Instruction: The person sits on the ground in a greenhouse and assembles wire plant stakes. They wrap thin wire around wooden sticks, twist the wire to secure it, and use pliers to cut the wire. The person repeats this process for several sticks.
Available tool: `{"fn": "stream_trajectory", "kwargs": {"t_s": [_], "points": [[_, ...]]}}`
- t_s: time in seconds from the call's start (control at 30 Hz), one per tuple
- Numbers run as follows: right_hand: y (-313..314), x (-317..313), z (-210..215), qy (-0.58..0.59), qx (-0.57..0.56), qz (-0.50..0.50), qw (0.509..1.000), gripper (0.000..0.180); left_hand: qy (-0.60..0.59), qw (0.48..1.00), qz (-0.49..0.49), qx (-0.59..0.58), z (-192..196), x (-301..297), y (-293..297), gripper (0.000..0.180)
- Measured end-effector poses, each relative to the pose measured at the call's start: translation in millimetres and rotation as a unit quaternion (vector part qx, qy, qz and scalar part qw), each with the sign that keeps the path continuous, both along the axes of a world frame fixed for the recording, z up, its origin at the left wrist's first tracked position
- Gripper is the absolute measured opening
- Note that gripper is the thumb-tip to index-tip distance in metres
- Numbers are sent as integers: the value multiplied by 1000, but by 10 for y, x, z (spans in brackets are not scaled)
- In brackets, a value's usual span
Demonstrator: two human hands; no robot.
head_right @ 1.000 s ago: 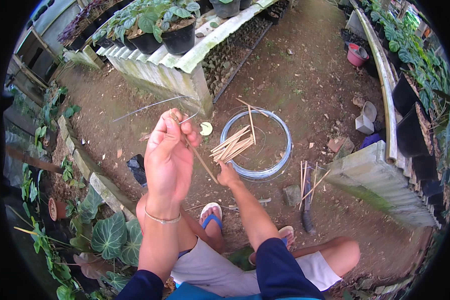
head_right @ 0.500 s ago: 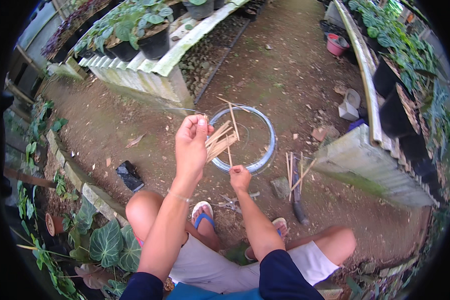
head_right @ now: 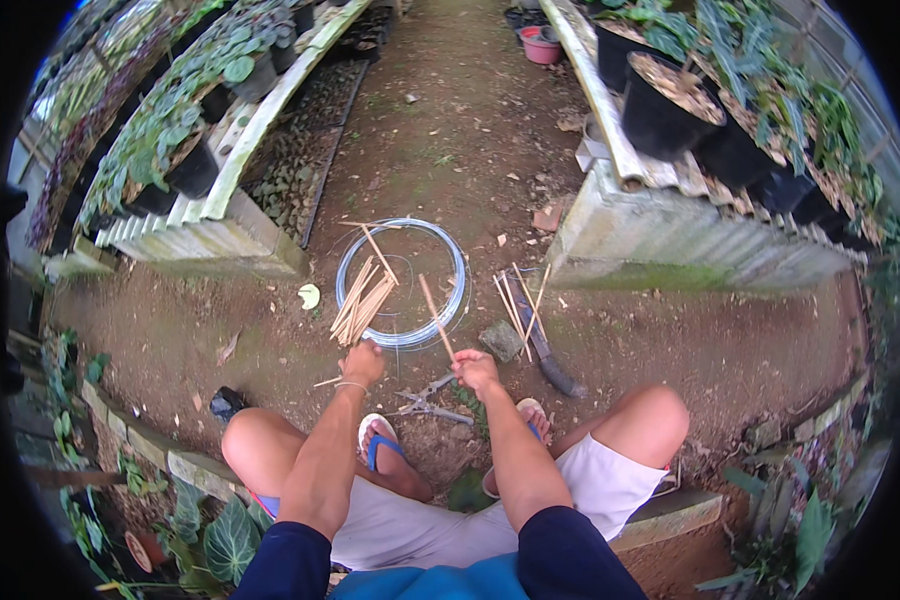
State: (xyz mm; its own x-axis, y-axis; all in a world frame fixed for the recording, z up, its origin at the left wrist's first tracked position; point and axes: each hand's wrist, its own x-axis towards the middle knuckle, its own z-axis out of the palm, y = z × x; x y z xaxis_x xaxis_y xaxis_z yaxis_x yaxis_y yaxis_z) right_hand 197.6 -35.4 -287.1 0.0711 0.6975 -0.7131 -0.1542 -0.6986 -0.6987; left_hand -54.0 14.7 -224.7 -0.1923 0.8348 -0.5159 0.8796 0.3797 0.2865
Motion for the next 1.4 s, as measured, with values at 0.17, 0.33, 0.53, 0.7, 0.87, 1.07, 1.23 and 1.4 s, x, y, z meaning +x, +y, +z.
{"fn": "stream_trajectory", "kwargs": {"t_s": [0.17,0.33,0.53,0.7,0.87,1.07,1.23,1.4], "points": [[-100,-27,-44,25,-7,126,992,15,-126,988,-65,54,133,210,-71,55],[-58,32,82,-8,51,193,980,22,-445,891,6,88,158,537,50,28],[-122,537,298,-547,29,6,837,47,-471,867,68,145,52,563,89,16],[-395,965,-71,-625,-133,45,768,40,-442,880,54,163,-51,501,18,19],[-524,1275,-417,-632,-129,176,744,38,-452,877,49,153,-32,539,2,20],[-470,1324,-251,-578,-180,279,745,43,-458,874,40,154,13,637,-40,16],[-189,1406,619,-450,-226,453,736,47,-434,882,21,183,-65,597,-68,18],[398,1573,1555,-422,-282,472,721,44,-423,892,14,161,-85,601,-30,23]]}}
